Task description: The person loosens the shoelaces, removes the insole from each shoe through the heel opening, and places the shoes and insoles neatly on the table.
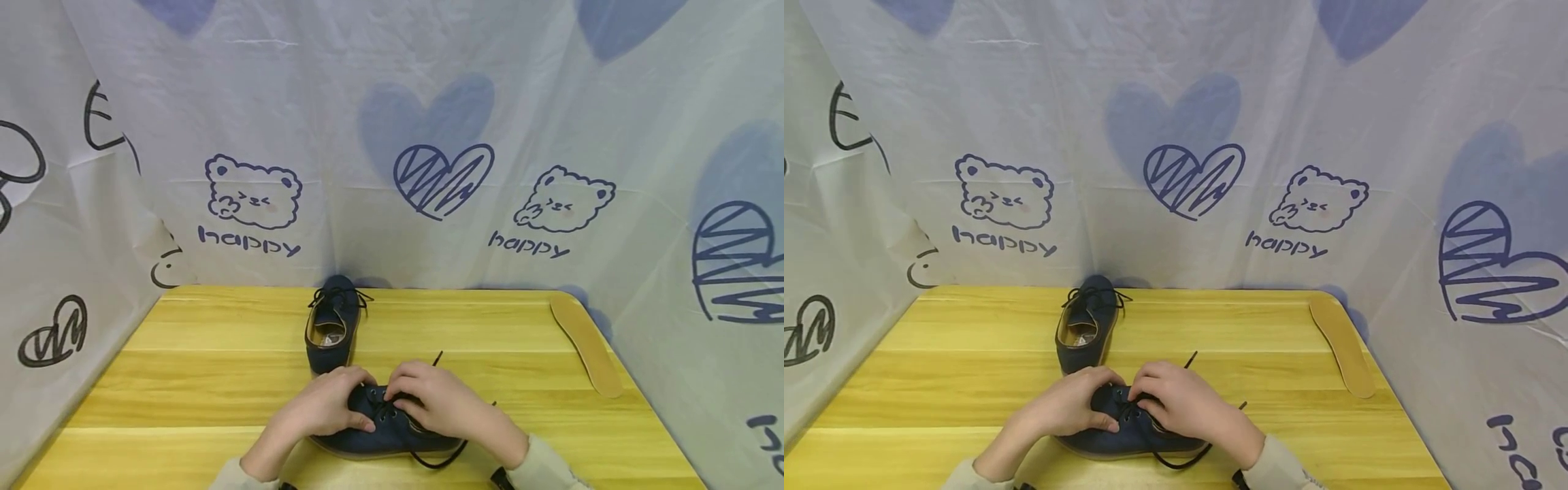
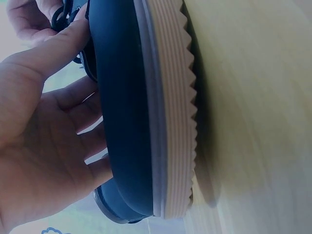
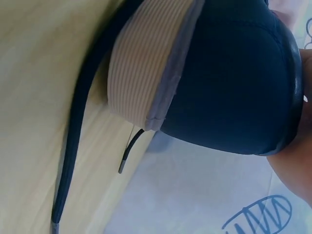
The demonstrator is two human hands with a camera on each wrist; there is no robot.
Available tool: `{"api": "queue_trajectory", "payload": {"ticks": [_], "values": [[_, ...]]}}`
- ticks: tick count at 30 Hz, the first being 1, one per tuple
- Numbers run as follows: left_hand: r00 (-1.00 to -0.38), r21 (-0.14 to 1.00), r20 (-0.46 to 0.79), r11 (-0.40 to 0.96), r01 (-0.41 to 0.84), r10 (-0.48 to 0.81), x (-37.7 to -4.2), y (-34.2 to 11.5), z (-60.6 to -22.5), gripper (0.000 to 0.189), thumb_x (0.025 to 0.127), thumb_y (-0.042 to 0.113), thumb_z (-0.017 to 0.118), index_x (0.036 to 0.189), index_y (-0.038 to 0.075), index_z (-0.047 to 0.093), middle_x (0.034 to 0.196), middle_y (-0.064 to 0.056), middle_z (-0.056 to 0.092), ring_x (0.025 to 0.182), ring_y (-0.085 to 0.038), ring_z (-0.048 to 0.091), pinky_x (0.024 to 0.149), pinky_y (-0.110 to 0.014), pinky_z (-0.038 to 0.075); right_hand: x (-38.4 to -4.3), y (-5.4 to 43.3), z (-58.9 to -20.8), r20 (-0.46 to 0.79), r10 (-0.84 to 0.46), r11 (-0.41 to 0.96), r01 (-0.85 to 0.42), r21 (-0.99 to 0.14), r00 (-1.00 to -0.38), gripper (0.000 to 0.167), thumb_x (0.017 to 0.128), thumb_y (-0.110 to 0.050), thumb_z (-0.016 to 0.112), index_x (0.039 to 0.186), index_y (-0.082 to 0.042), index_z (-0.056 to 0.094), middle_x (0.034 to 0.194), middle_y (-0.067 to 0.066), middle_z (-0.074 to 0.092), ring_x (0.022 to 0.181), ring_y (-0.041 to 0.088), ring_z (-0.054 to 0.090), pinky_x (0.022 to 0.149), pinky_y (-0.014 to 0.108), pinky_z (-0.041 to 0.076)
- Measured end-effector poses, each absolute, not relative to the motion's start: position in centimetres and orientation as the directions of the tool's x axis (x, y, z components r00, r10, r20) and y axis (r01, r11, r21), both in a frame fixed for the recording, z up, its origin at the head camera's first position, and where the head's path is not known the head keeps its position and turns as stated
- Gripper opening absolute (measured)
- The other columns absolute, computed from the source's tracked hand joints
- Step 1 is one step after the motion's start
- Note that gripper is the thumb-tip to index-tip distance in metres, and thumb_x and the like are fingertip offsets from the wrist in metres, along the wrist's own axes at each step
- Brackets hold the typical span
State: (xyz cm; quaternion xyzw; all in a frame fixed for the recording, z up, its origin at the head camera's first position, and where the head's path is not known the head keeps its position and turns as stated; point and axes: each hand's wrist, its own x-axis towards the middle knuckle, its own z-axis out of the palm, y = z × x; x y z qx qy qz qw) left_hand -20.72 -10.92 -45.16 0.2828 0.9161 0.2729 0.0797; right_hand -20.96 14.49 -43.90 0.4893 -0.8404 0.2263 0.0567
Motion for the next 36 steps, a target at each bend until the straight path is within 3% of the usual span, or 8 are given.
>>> {"api": "queue_trajectory", "payload": {"ticks": [4, 9, 18, 23, 36], "values": [[-0.828, 0.542, 0.011, 0.692, 0.476, 0.561, -20.66, -10.9, -45.1, 0.056, 0.076, 0.042, 0.093, 0.121, 0.018, 0.071, 0.117, 0.0, 0.069, 0.109, -0.025, 0.064, 0.089, -0.048, 0.052, -20.96, 14.4, -44.16, 0.37, -0.795, 0.42, -0.876, -0.238, -0.481, 0.013, 0.095, -0.013, 0.077, 0.107, -0.017, 0.074, 0.113, -0.005, 0.067, 0.105, 0.011, 0.066, 0.09, 0.024, 0.055], [-0.829, 0.533, 0.02, 0.695, 0.482, 0.559, -20.71, -10.91, -45.13, 0.056, 0.076, 0.041, 0.093, 0.121, 0.017, 0.071, 0.118, -0.001, 0.07, 0.11, -0.026, 0.064, 0.091, -0.049, 0.052, -21.0, 14.39, -44.51, 0.413, -0.763, 0.415, -0.867, -0.276, -0.497, 0.01, 0.095, -0.013, 0.078, 0.102, -0.016, 0.072, 0.108, -0.004, 0.07, 0.1, 0.01, 0.068, 0.089, 0.02, 0.055], [-0.832, 0.536, 0.024, 0.695, 0.479, 0.555, -20.66, -10.87, -45.08, 0.055, 0.076, 0.039, 0.094, 0.121, 0.016, 0.071, 0.119, -0.003, 0.07, 0.113, -0.027, 0.064, 0.092, -0.051, 0.052, -20.83, 14.51, -44.33, 0.32, -0.62, 0.458, -0.662, -0.593, -0.716, 0.006, 0.102, -0.019, 0.068, 0.107, -0.018, 0.071, 0.104, -0.007, 0.072, 0.098, 0.008, 0.068, 0.086, 0.029, 0.058], [-0.834, 0.531, 0.026, 0.699, 0.478, 0.551, -20.68, -10.81, -45.15, 0.056, 0.076, 0.039, 0.094, 0.121, 0.016, 0.071, 0.121, -0.004, 0.07, 0.114, -0.028, 0.064, 0.093, -0.052, 0.052, -21.08, 14.24, -44.48, 0.288, -0.538, 0.487, -0.571, -0.661, -0.793, 0.011, 0.103, -0.016, 0.067, 0.111, -0.014, 0.074, 0.107, -0.005, 0.073, 0.101, 0.011, 0.069, 0.089, 0.032, 0.058], [-0.835, 0.53, 0.017, 0.704, 0.474, 0.549, -20.67, -10.77, -45.17, 0.057, 0.076, 0.04, 0.094, 0.122, 0.016, 0.071, 0.121, -0.005, 0.07, 0.114, -0.029, 0.064, 0.093, -0.052, 0.052, -20.89, 14.31, -44.24, 0.288, -0.554, 0.504, -0.591, -0.63, -0.781, 0.015, 0.102, -0.011, 0.067, 0.112, -0.018, 0.076, 0.107, -0.009, 0.071, 0.101, 0.011, 0.068, 0.088, 0.035, 0.058]]}}
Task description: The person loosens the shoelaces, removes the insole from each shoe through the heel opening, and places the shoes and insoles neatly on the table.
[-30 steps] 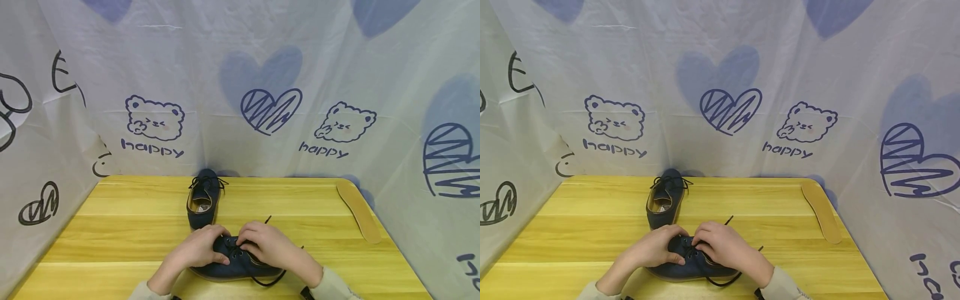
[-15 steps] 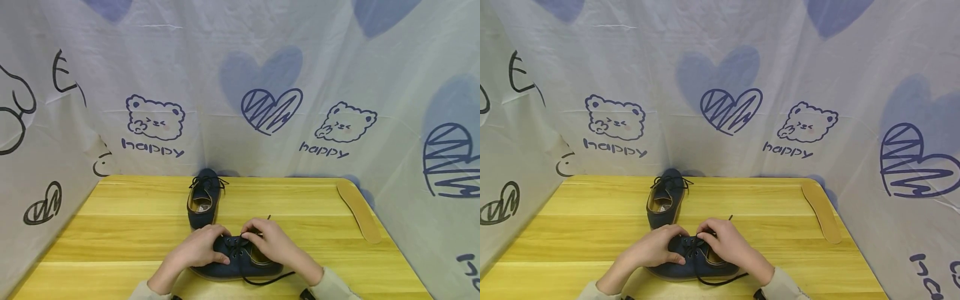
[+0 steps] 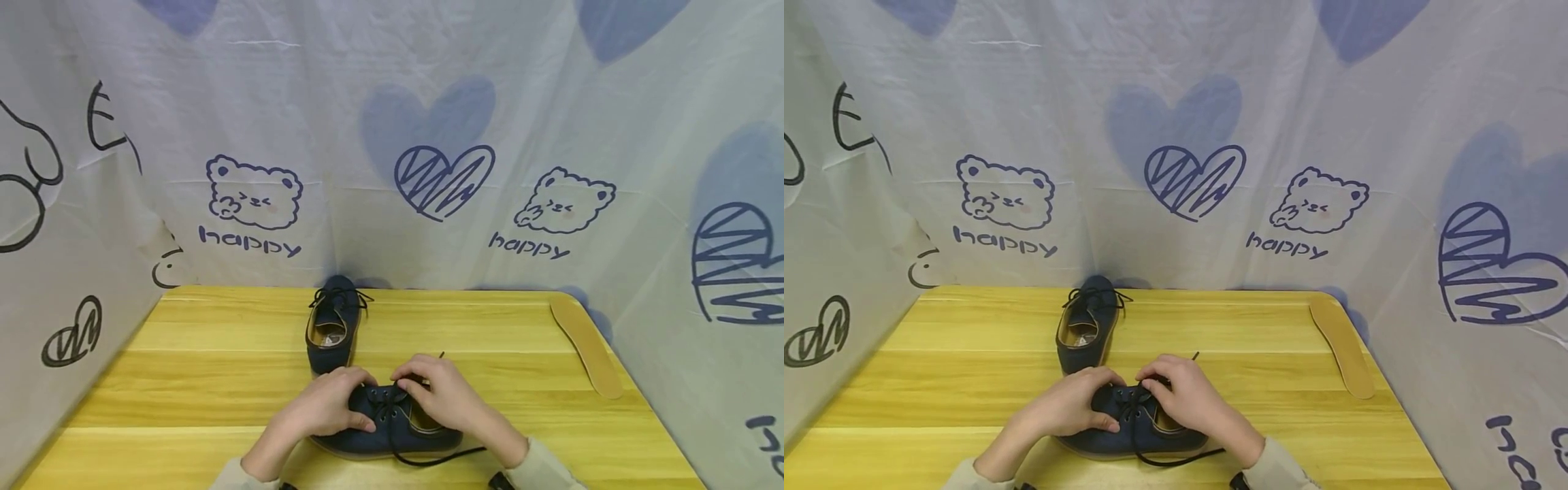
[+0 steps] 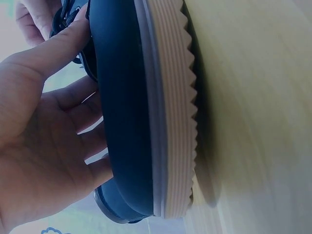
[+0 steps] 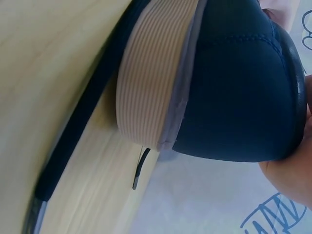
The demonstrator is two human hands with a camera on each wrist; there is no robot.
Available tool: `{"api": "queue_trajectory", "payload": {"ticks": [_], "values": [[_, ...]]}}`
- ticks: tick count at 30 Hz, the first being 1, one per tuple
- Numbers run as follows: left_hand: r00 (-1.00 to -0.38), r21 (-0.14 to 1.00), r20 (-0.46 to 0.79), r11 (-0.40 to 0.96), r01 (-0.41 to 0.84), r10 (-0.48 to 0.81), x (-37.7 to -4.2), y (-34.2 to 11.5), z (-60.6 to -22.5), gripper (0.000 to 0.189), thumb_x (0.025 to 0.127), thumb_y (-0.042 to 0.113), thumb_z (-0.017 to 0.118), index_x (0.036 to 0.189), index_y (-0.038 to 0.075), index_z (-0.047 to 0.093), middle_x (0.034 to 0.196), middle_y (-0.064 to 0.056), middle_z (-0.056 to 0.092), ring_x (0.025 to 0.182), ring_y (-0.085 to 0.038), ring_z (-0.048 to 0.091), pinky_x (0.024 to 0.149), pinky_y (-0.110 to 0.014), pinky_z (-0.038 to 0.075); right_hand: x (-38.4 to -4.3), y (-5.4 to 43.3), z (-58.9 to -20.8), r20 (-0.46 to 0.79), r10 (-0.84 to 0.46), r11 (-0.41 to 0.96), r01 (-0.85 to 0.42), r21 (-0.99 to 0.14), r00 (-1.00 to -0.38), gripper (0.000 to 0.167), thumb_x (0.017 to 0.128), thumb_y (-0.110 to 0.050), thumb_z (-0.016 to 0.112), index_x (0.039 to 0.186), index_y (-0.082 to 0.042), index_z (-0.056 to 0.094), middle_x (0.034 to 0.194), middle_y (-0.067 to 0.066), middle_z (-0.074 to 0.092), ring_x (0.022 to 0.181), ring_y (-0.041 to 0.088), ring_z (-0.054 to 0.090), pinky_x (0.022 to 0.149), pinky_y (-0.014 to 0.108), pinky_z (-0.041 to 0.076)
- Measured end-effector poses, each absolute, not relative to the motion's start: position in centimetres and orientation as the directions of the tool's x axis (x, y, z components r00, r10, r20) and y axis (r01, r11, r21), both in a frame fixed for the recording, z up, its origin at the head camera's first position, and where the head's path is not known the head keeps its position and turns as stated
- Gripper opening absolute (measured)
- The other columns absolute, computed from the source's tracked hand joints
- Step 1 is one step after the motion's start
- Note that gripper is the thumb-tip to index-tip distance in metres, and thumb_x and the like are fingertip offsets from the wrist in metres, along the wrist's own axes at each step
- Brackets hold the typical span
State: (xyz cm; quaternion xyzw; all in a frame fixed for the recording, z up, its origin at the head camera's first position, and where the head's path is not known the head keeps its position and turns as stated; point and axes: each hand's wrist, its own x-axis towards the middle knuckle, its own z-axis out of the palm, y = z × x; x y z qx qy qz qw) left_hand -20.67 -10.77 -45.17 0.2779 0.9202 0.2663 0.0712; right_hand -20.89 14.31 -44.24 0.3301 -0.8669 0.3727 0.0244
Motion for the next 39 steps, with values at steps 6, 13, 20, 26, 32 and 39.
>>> {"api": "queue_trajectory", "payload": {"ticks": [6, 13, 20, 26, 32, 39], "values": [[-0.832, 0.529, 0.018, 0.702, 0.478, 0.554, -20.58, -10.82, -45.1, 0.056, 0.076, 0.04, 0.093, 0.121, 0.015, 0.071, 0.119, -0.003, 0.07, 0.112, -0.028, 0.064, 0.092, -0.052, 0.053, -20.64, 14.42, -44.21, 0.394, -0.621, 0.425, -0.714, -0.556, -0.677, 0.021, 0.1, -0.009, 0.069, 0.118, -0.018, 0.074, 0.116, -0.005, 0.07, 0.107, 0.014, 0.067, 0.089, 0.034, 0.058], [-0.833, 0.537, 0.012, 0.7, 0.472, 0.553, -20.54, -10.85, -45.13, 0.056, 0.076, 0.041, 0.093, 0.122, 0.017, 0.071, 0.118, -0.001, 0.07, 0.11, -0.026, 0.064, 0.091, -0.049, 0.053, -20.44, 14.15, -43.77, 0.441, -0.762, 0.349, -0.875, -0.336, -0.474, 0.025, 0.098, -0.003, 0.07, 0.12, -0.013, 0.076, 0.124, -0.001, 0.068, 0.117, 0.016, 0.064, 0.099, 0.032, 0.055], [-0.835, 0.543, 0.007, 0.699, 0.465, 0.551, -20.48, -10.81, -45.02, 0.057, 0.076, 0.041, 0.093, 0.122, 0.017, 0.07, 0.12, -0.002, 0.069, 0.111, -0.027, 0.064, 0.092, -0.05, 0.053, -20.43, 14.05, -44.03, 0.436, -0.816, 0.334, -0.925, -0.181, -0.38, 0.02, 0.094, -0.002, 0.076, 0.109, -0.013, 0.078, 0.118, 0.0, 0.069, 0.111, 0.015, 0.065, 0.097, 0.025, 0.054], [-0.835, 0.546, 0.004, 0.698, 0.463, 0.55, -20.49, -10.78, -44.96, 0.056, 0.076, 0.041, 0.093, 0.122, 0.017, 0.07, 0.121, -0.003, 0.069, 0.113, -0.027, 0.064, 0.093, -0.051, 0.052, -20.31, 14.08, -44.19, 0.437, -0.803, 0.385, -0.912, -0.141, -0.406, 0.018, 0.092, -0.004, 0.078, 0.108, -0.012, 0.077, 0.115, 0.001, 0.069, 0.107, 0.015, 0.067, 0.093, 0.023, 0.055], [-0.835, 0.545, -0.004, 0.702, 0.459, 0.55, -20.49, -10.76, -44.93, 0.056, 0.076, 0.042, 0.093, 0.121, 0.017, 0.07, 0.12, -0.002, 0.069, 0.112, -0.027, 0.064, 0.091, -0.05, 0.053, -20.26, 14.22, -44.36, 0.46, -0.77, 0.405, -0.896, -0.184, -0.442, 0.015, 0.092, -0.005, 0.079, 0.106, -0.012, 0.077, 0.113, 0.0, 0.07, 0.103, 0.014, 0.068, 0.091, 0.023, 0.056], [-0.835, 0.535, 0.011, 0.703, 0.469, 0.55, -20.6, -10.7, -45.0, 0.056, 0.076, 0.041, 0.093, 0.121, 0.016, 0.071, 0.12, -0.003, 0.07, 0.112, -0.028, 0.064, 0.092, -0.051, 0.053, -20.62, 14.34, -44.72, 0.544, -0.676, 0.377, -0.868, -0.323, -0.496, 0.014, 0.094, -0.002, 0.075, 0.105, -0.012, 0.073, 0.106, -0.001, 0.071, 0.099, 0.014, 0.069, 0.087, 0.025, 0.057]]}}
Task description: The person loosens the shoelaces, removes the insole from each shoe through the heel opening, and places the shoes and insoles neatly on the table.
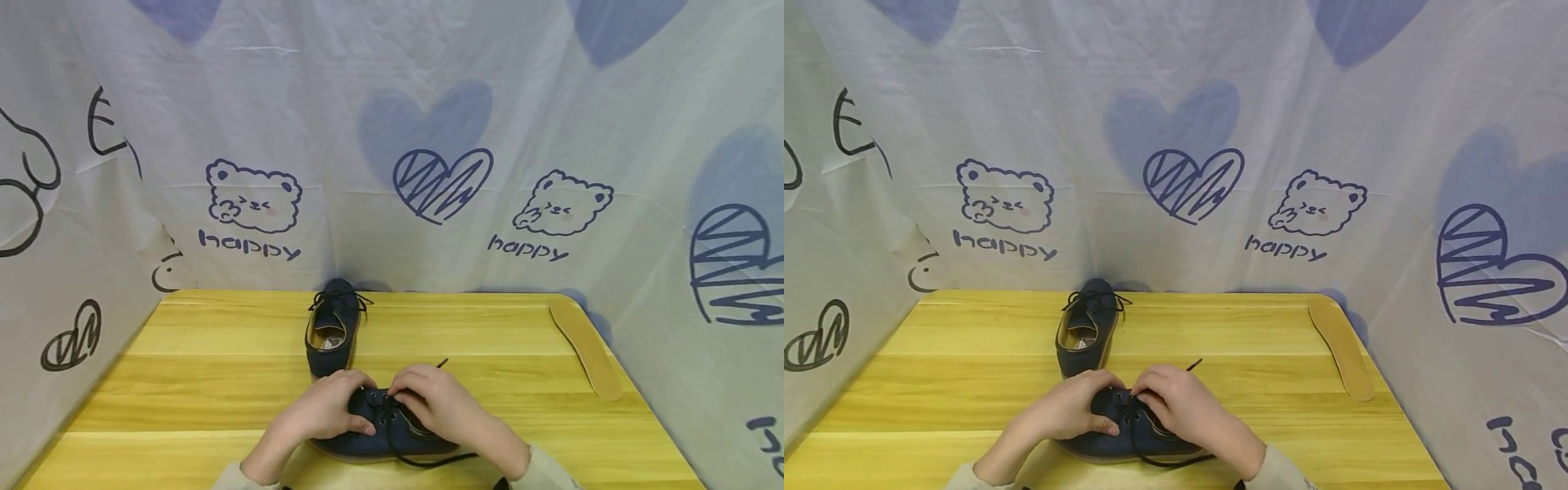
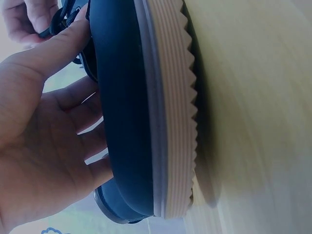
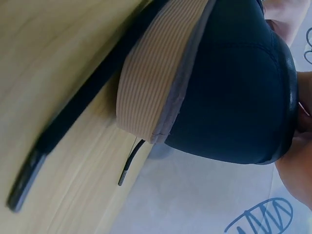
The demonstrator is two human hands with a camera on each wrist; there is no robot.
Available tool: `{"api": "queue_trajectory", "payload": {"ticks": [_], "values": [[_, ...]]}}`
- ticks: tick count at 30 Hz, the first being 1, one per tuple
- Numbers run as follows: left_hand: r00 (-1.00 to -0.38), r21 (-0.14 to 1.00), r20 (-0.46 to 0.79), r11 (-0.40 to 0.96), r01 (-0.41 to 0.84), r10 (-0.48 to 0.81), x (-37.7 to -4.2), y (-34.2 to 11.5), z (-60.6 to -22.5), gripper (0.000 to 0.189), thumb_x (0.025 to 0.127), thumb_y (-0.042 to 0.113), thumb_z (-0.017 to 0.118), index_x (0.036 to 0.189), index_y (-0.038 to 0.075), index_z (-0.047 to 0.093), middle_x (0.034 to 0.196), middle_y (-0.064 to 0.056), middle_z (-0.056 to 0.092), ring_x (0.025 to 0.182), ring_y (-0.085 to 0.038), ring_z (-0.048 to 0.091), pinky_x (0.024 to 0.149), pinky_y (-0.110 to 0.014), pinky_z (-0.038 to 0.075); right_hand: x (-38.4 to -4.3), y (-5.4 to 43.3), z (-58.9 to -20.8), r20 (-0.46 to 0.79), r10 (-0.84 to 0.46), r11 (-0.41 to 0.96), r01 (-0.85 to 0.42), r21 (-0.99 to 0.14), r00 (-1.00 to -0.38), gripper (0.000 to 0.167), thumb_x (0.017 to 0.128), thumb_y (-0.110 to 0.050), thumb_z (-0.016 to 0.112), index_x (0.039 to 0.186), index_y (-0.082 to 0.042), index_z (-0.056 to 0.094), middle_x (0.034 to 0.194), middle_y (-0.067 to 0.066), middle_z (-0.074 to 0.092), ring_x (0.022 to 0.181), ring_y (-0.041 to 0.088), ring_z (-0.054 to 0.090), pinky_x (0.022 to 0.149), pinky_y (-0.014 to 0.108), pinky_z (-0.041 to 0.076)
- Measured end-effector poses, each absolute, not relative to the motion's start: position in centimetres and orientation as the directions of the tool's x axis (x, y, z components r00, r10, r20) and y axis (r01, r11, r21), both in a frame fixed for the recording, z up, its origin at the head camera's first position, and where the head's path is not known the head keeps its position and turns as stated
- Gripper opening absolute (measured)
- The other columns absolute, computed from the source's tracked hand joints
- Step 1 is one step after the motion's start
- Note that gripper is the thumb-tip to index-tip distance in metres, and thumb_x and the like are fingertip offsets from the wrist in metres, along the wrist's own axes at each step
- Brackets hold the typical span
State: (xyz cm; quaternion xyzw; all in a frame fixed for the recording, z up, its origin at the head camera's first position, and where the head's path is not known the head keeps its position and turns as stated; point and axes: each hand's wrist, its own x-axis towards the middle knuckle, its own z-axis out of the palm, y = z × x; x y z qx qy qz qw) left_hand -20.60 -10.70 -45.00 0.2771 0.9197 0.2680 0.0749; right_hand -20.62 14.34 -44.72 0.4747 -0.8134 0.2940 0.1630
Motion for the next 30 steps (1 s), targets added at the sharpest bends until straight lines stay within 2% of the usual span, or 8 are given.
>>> {"api": "queue_trajectory", "payload": {"ticks": [9, 15, 22, 30], "values": [[-0.833, 0.513, 0.041, 0.704, 0.491, 0.551, -20.6, -10.7, -45.2, 0.055, 0.075, 0.041, 0.094, 0.119, 0.017, 0.072, 0.116, 0.0, 0.07, 0.109, -0.024, 0.065, 0.089, -0.048, 0.053, -20.7, 14.8, -44.5, 0.49, -0.52, 0.496, -0.714, -0.494, -0.7, 0.012, 0.099, -0.009, 0.071, 0.108, -0.017, 0.071, 0.104, -0.006, 0.07, 0.095, 0.01, 0.067, 0.079, 0.037, 0.06], [-0.838, 0.518, 0.032, 0.708, 0.48, 0.544, -20.5, -10.6, -45.1, 0.056, 0.075, 0.041, 0.094, 0.12, 0.016, 0.072, 0.118, -0.002, 0.07, 0.111, -0.026, 0.064, 0.091, -0.049, 0.052, -21.0, 15.1, -44.7, 0.443, -0.425, 0.551, -0.614, -0.565, -0.789, 0.01, 0.1, -0.01, 0.07, 0.109, -0.013, 0.072, 0.102, -0.005, 0.072, 0.093, 0.009, 0.067, 0.079, 0.039, 0.059], [-0.838, 0.521, 0.026, 0.708, 0.477, 0.546, -20.6, -10.6, -45.2, 0.056, 0.075, 0.041, 0.094, 0.121, 0.016, 0.071, 0.12, -0.003, 0.07, 0.112, -0.026, 0.064, 0.092, -0.049, 0.052, -21.3, 15.3, -45.3, 0.401, -0.408, 0.551, -0.572, -0.607, -0.82, 0.016, 0.099, -0.005, 0.07, 0.112, -0.013, 0.075, 0.105, -0.003, 0.075, 0.095, 0.011, 0.07, 0.083, 0.039, 0.06], [-0.836, 0.518, 0.027, 0.707, 0.48, 0.548, -20.7, -10.6, -45.3, 0.056, 0.075, 0.041, 0.093, 0.12, 0.016, 0.071, 0.12, -0.003, 0.07, 0.113, -0.026, 0.064, 0.093, -0.049, 0.052, -21.2, 15.4, -45.2, 0.421, -0.426, 0.54, -0.598, -0.592, -0.801, 0.019, 0.098, -0.005, 0.071, 0.113, -0.015, 0.075, 0.109, -0.007, 0.073, 0.099, 0.011, 0.069, 0.084, 0.04, 0.06]]}}
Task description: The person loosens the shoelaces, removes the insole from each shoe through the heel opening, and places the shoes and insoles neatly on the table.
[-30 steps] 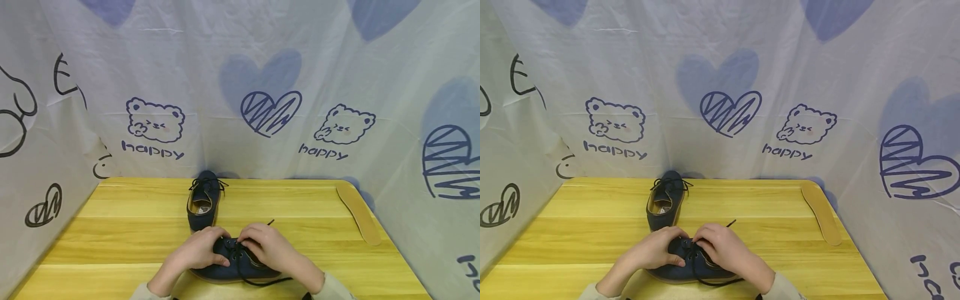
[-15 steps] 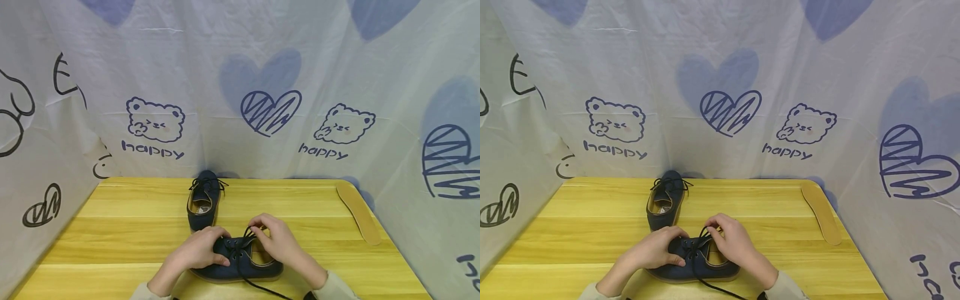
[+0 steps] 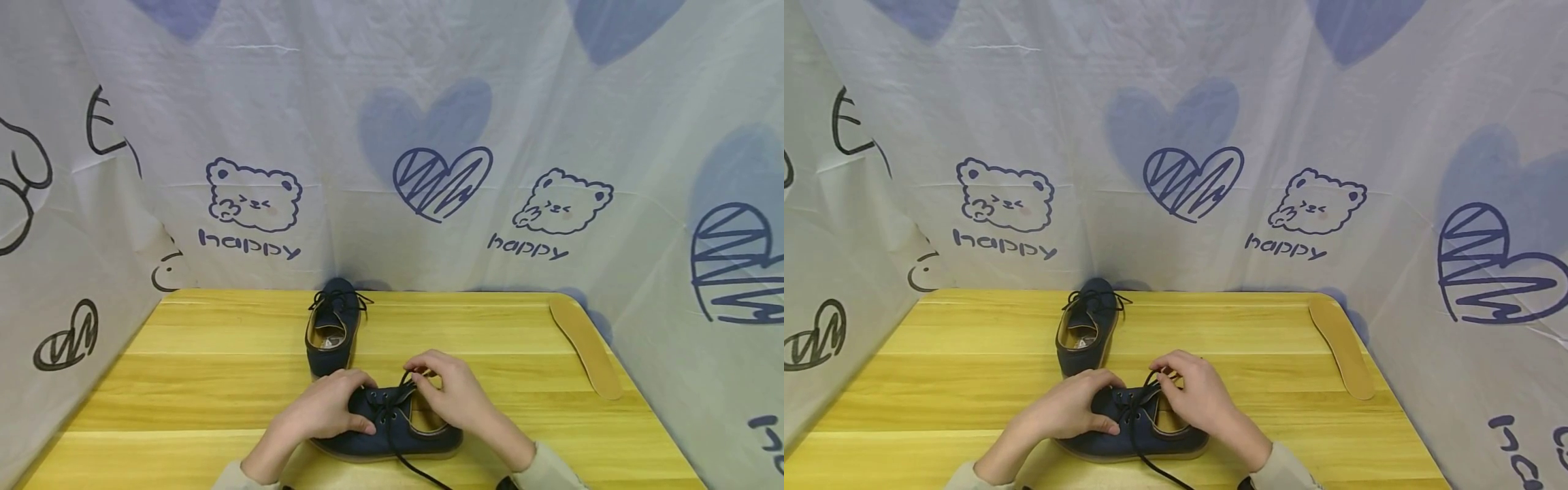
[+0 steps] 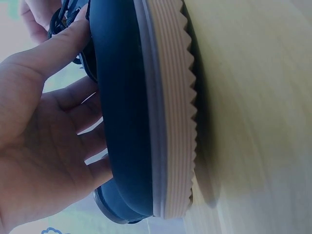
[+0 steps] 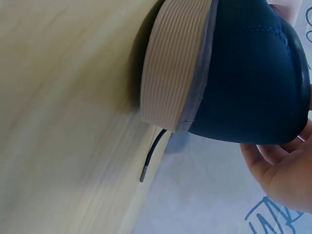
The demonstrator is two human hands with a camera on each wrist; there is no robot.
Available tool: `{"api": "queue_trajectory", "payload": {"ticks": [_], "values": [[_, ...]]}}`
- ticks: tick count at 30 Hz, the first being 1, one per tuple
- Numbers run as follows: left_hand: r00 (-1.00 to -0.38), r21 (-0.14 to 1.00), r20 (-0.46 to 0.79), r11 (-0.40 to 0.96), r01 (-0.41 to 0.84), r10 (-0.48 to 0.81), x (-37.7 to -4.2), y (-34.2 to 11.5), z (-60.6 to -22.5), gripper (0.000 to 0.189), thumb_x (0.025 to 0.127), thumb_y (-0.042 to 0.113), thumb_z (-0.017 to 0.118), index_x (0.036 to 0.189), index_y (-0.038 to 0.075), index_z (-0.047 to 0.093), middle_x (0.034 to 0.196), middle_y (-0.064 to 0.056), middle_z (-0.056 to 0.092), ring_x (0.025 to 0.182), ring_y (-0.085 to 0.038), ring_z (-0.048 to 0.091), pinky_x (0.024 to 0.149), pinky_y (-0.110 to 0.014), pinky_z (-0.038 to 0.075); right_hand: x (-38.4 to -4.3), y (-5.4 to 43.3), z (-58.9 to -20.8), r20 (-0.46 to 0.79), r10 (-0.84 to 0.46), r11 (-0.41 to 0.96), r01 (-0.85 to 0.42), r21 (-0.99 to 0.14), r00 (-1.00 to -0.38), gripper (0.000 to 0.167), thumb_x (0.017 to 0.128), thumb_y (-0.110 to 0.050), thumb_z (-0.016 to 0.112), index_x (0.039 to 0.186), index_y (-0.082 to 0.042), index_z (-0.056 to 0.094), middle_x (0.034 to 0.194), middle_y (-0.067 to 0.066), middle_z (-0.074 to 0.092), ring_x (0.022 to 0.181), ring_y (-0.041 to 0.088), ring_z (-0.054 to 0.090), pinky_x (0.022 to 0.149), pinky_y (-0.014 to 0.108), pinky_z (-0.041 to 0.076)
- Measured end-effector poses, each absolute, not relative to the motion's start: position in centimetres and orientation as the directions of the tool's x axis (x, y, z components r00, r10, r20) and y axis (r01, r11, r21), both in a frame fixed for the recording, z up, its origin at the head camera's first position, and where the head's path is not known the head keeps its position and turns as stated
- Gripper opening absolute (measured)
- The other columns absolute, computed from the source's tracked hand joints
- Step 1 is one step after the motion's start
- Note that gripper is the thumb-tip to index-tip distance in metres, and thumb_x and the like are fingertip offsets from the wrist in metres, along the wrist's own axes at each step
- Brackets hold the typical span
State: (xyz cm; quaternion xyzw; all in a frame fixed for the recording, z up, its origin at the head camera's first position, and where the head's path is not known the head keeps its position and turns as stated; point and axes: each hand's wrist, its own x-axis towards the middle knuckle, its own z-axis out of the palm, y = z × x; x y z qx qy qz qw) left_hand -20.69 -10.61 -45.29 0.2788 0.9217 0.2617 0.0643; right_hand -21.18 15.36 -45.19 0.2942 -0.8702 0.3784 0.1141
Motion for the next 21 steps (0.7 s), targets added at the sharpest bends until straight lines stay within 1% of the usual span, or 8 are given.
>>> {"api": "queue_trajectory", "payload": {"ticks": [3, 5, 7, 10, 12, 17, 19, 21], "values": [[-0.837, 0.517, 0.027, 0.708, 0.48, 0.547, -20.7, -10.6, -45.2, 0.055, 0.075, 0.04, 0.094, 0.12, 0.016, 0.072, 0.119, -0.003, 0.07, 0.112, -0.026, 0.064, 0.092, -0.049, 0.053, -21.0, 15.3, -44.9, 0.439, -0.451, 0.537, -0.629, -0.562, -0.777, 0.024, 0.097, -0.007, 0.072, 0.118, -0.017, 0.074, 0.118, -0.006, 0.071, 0.108, 0.013, 0.068, 0.088, 0.041, 0.059], [-0.837, 0.517, 0.027, 0.709, 0.479, 0.546, -20.6, -10.6, -45.2, 0.055, 0.075, 0.04, 0.094, 0.12, 0.016, 0.071, 0.119, -0.003, 0.07, 0.112, -0.026, 0.064, 0.092, -0.049, 0.053, -20.9, 15.2, -44.7, 0.462, -0.476, 0.526, -0.663, -0.532, -0.748, 0.027, 0.097, -0.008, 0.073, 0.122, -0.018, 0.073, 0.123, -0.005, 0.07, 0.114, 0.014, 0.067, 0.092, 0.04, 0.058], [-0.838, 0.518, 0.025, 0.709, 0.477, 0.546, -20.6, -10.6, -45.2, 0.055, 0.075, 0.04, 0.094, 0.12, 0.016, 0.071, 0.118, -0.003, 0.07, 0.111, -0.026, 0.064, 0.091, -0.049, 0.053, -20.8, 15.1, -44.6, 0.498, -0.508, 0.511, -0.711, -0.483, -0.703, 0.029, 0.096, -0.008, 0.074, 0.124, -0.017, 0.073, 0.125, -0.004, 0.069, 0.118, 0.016, 0.065, 0.096, 0.04, 0.056], [-0.837, 0.521, 0.023, 0.708, 0.476, 0.547, -20.6, -10.6, -45.1, 0.055, 0.076, 0.04, 0.094, 0.12, 0.016, 0.071, 0.118, -0.002, 0.07, 0.111, -0.026, 0.064, 0.091, -0.049, 0.053, -20.7, 14.9, -44.4, 0.539, -0.557, 0.479, -0.774, -0.414, -0.632, 0.031, 0.095, -0.007, 0.074, 0.125, -0.015, 0.072, 0.127, -0.002, 0.068, 0.12, 0.018, 0.064, 0.097, 0.04, 0.056], [-0.836, 0.523, 0.022, 0.706, 0.477, 0.549, -20.6, -10.6, -45.1, 0.055, 0.076, 0.04, 0.094, 0.12, 0.016, 0.071, 0.117, -0.002, 0.07, 0.11, -0.026, 0.064, 0.091, -0.049, 0.053, -20.7, 14.7, -44.3, 0.55, -0.594, 0.46, -0.809, -0.366, -0.587, 0.029, 0.095, -0.007, 0.074, 0.123, -0.014, 0.073, 0.128, -0.002, 0.067, 0.121, 0.018, 0.063, 0.098, 0.04, 0.055], [-0.834, 0.533, 0.014, 0.702, 0.473, 0.551, -20.6, -10.7, -45.0, 0.054, 0.076, 0.042, 0.093, 0.12, 0.018, 0.071, 0.116, 0.001, 0.069, 0.109, -0.024, 0.064, 0.09, -0.048, 0.053, -20.7, 14.3, -44.3, 0.53, -0.695, 0.416, -0.873, -0.254, -0.486, 0.022, 0.096, -0.007, 0.072, 0.116, -0.013, 0.076, 0.125, -0.001, 0.068, 0.123, 0.018, 0.061, 0.104, 0.04, 0.051], [-0.835, 0.538, 0.012, 0.701, 0.469, 0.55, -20.6, -10.7, -45.0, 0.053, 0.077, 0.042, 0.093, 0.119, 0.019, 0.071, 0.116, 0.002, 0.069, 0.108, -0.023, 0.064, 0.089, -0.047, 0.053, -20.7, 14.2, -44.4, 0.512, -0.726, 0.412, -0.886, -0.211, -0.459, 0.019, 0.096, -0.008, 0.072, 0.113, -0.014, 0.077, 0.123, -0.001, 0.069, 0.122, 0.019, 0.061, 0.105, 0.041, 0.05], [-0.836, 0.539, 0.01, 0.701, 0.467, 0.548, -20.6, -10.7, -45.0, 0.053, 0.076, 0.042, 0.093, 0.119, 0.019, 0.071, 0.116, 0.002, 0.069, 0.108, -0.023, 0.064, 0.089, -0.047, 0.053, -20.7, 14.2, -44.5, 0.492, -0.746, 0.421, -0.89, -0.175, -0.449, 0.017, 0.096, -0.009, 0.072, 0.111, -0.016, 0.077, 0.121, -0.002, 0.069, 0.12, 0.019, 0.062, 0.105, 0.041, 0.051]]}}
